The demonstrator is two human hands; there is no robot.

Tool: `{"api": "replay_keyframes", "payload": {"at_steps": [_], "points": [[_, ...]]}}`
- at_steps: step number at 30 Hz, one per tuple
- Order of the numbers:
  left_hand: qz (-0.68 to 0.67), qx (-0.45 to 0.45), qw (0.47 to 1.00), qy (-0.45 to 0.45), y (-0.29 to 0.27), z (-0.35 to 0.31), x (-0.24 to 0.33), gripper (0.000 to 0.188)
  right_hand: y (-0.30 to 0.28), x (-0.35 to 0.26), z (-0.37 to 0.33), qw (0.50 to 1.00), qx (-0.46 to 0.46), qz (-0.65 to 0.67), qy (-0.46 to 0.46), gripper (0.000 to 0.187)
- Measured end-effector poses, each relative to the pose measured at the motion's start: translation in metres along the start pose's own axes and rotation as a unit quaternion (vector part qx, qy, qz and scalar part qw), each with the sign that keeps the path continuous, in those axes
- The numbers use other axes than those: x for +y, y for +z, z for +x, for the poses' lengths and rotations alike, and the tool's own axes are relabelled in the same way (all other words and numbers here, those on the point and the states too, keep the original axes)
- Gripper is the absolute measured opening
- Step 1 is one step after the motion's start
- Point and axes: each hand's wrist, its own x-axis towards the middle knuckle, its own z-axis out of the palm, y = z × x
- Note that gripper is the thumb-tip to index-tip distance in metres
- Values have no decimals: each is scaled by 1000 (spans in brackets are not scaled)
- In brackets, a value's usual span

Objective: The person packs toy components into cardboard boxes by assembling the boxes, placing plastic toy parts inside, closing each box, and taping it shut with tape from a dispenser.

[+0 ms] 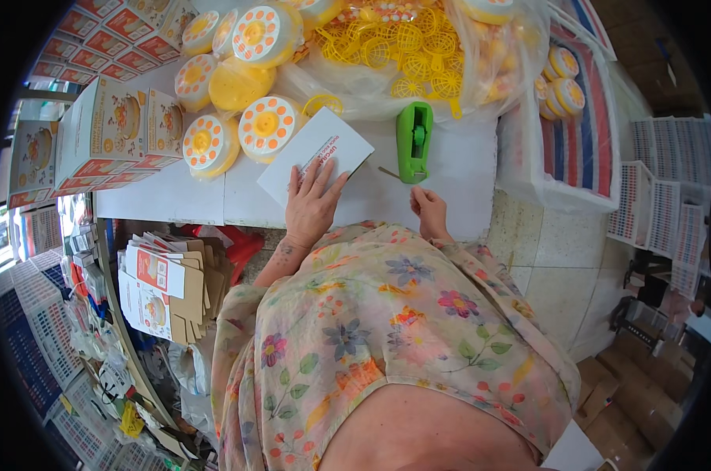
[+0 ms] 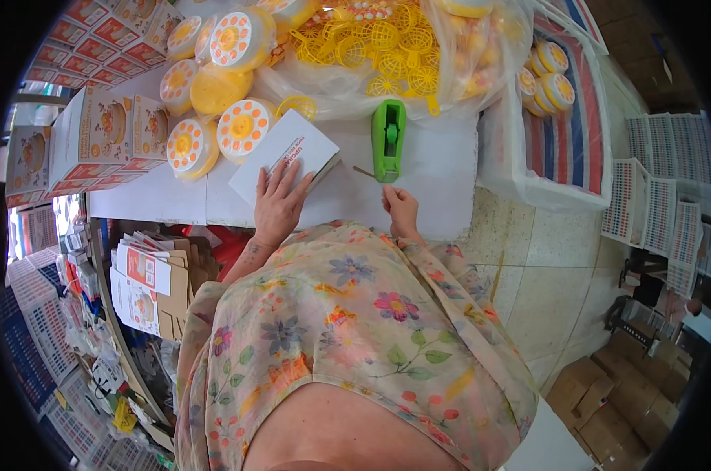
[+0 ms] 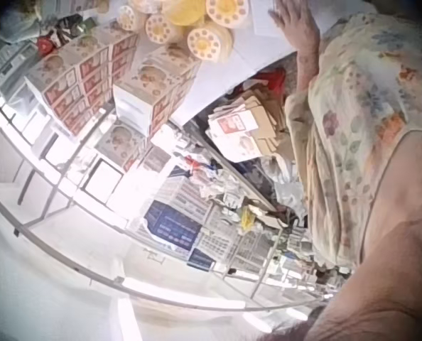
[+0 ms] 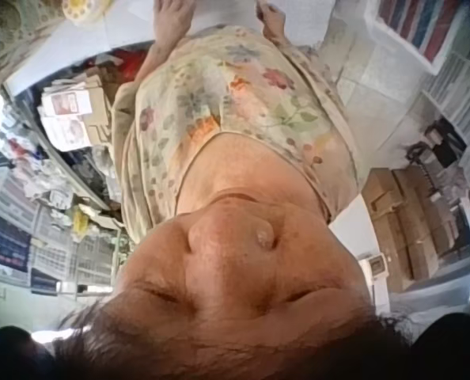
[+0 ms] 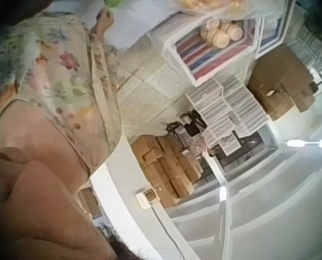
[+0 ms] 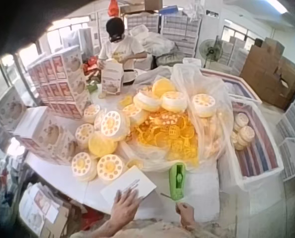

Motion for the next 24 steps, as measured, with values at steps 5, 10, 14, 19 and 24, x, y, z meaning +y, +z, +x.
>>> {"api": "replay_keyframes", "payload": {"at_steps": [5, 10, 14, 19, 24], "points": [[4, -5, 1000, 6, -1, 4, 1, 44, -8, 4, 16, 978, -80, 122, 152, 25], [5, -2, 1000, 4, -2, 3, 0, 46, -35, -35, 53, 918, -140, -355, -102, 25], [13, -4, 1000, 5, -1, -1, -1, 47, -17, -82, 39, 771, -229, -564, -186, 26], [12, -10, 1000, -2, 0, 0, 0, 54, -8, -75, 23, 739, -286, -593, -146, 24], [-28, -26, 999, -27, -1, -2, -2, 63, 46, -105, -27, 900, -388, -198, -21, 18]]}}
